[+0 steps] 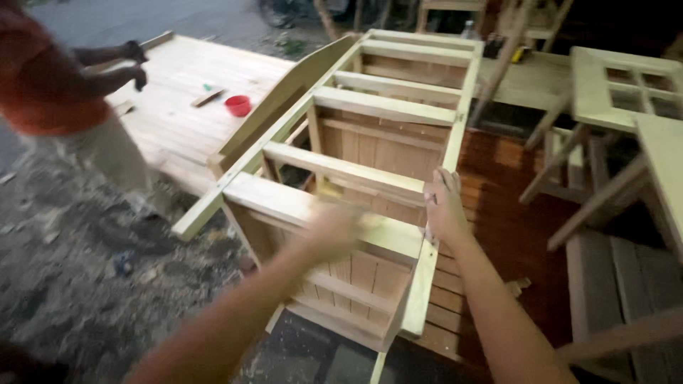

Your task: The person sands the wooden rails and frame of an unfinished furniture cabinet, using a sanding block and sandpaper by hand. They steady the frame with one hand while rubbing the sanding block along the horizontal rails, working across different rails and sides of the frame.

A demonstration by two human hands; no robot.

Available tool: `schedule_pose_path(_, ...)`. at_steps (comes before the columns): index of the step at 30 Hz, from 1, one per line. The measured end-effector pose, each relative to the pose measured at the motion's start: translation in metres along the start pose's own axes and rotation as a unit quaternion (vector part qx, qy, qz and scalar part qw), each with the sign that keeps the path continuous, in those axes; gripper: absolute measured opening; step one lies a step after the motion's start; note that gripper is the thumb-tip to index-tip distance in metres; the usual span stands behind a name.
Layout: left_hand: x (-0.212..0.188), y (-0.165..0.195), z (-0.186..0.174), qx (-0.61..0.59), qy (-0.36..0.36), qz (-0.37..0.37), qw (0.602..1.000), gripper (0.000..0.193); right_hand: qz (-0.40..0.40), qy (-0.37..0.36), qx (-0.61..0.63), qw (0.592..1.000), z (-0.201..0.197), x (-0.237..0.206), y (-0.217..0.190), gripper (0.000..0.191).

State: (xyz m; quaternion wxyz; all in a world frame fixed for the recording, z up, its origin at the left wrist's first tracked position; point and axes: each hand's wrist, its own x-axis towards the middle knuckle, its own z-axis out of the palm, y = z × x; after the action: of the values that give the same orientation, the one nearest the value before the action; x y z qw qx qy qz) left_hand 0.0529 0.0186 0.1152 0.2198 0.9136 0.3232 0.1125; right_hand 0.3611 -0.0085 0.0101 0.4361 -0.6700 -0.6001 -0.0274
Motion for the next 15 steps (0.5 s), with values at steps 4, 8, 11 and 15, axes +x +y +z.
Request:
schedule_pose_path(4,0.025,0.058,0.037,0.084,-0.014,0.167,0.982,0.040,0.090,0.003,0.078,0.993,-0.005,-0.003,0.009,0.068)
schedule_pose_path(8,0.021,-0.009,-0.001,-0.022,0.035,0.222,0.974,0.047,0.222,-0.003,0.276,0.935,-0.006,-0.039,0.009,0.067)
schedule_pose_path(11,0.016,-0.088,-0.053,0.188,-0.035,0.152,0.970,0.045,0.171,0.024,0.265,0.949,-0.002,-0.066,0.006,0.064)
schedule_pose_path(15,0.016,-0.088,-0.052,0.138,-0.034,0.064,0.988,0.048,0.284,0.067,0.180,0.939,-0.007,-0.085,-0.011,0.063)
